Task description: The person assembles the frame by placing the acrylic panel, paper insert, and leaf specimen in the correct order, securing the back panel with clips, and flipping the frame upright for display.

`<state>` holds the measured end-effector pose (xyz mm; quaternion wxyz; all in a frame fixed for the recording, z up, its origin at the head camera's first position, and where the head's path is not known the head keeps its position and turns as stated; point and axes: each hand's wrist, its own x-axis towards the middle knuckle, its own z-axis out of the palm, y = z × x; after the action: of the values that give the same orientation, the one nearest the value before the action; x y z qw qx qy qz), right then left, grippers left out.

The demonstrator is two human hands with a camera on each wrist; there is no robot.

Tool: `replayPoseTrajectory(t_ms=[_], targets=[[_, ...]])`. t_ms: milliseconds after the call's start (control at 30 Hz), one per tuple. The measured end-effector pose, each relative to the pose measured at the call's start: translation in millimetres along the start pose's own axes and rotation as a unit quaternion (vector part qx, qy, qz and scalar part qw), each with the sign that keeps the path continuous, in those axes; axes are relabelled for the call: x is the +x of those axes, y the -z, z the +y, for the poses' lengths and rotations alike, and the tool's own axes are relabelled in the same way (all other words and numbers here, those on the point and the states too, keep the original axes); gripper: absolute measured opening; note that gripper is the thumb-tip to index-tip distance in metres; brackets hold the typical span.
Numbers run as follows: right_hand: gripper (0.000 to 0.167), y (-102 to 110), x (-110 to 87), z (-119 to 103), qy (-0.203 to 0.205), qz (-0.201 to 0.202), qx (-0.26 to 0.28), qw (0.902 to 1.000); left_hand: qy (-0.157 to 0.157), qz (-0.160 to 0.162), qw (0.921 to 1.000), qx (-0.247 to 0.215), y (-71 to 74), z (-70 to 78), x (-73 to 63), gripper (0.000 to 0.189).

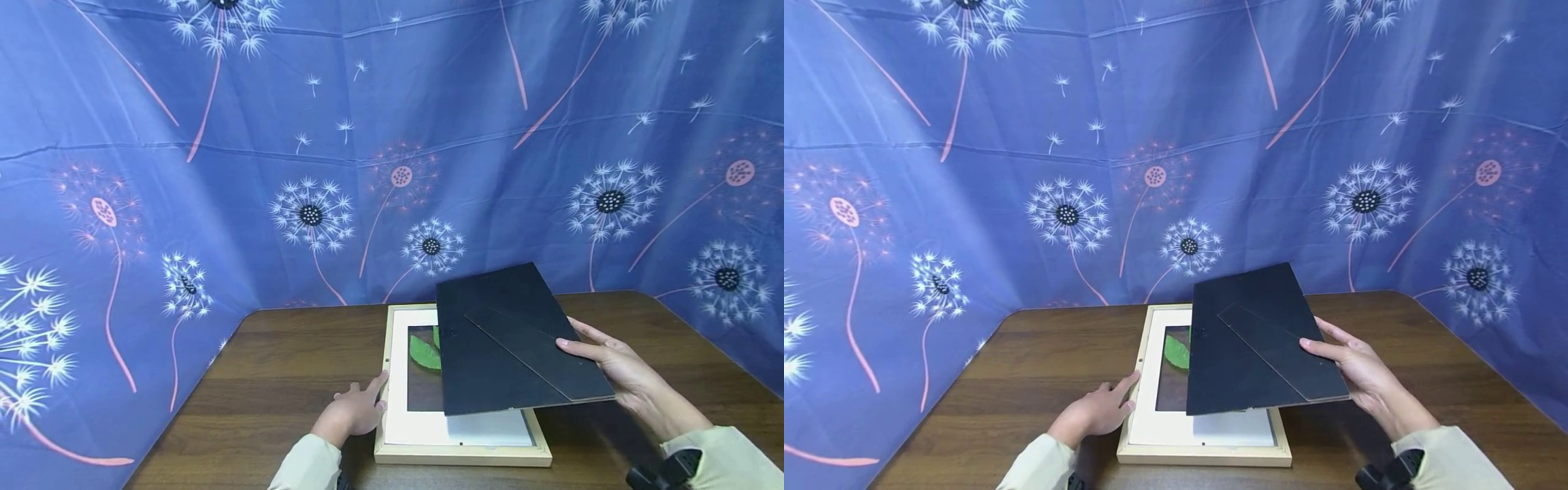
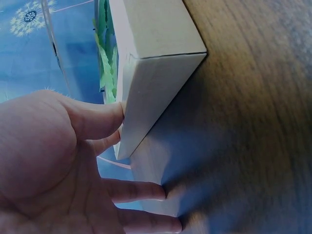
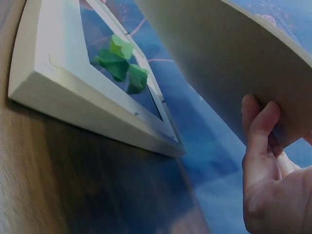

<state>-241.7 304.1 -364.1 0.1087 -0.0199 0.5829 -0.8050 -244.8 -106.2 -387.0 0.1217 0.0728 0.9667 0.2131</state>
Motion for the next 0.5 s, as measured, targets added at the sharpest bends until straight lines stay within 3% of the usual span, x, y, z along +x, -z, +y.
replayPoseTrajectory(t_ms=[300,500], targets=[[0.036,-15,9.4,20,-0.010,0.028,-0.040,0.9987,-0.008,0.003,0.9999,0.010,0.1,0.2,0.0,0.050],[0.047,-24,13.0,29,-0.016,0.010,-0.014,0.9997,-0.003,0.002,0.9999,0.011,1.2,1.4,-1.1,0.050]])
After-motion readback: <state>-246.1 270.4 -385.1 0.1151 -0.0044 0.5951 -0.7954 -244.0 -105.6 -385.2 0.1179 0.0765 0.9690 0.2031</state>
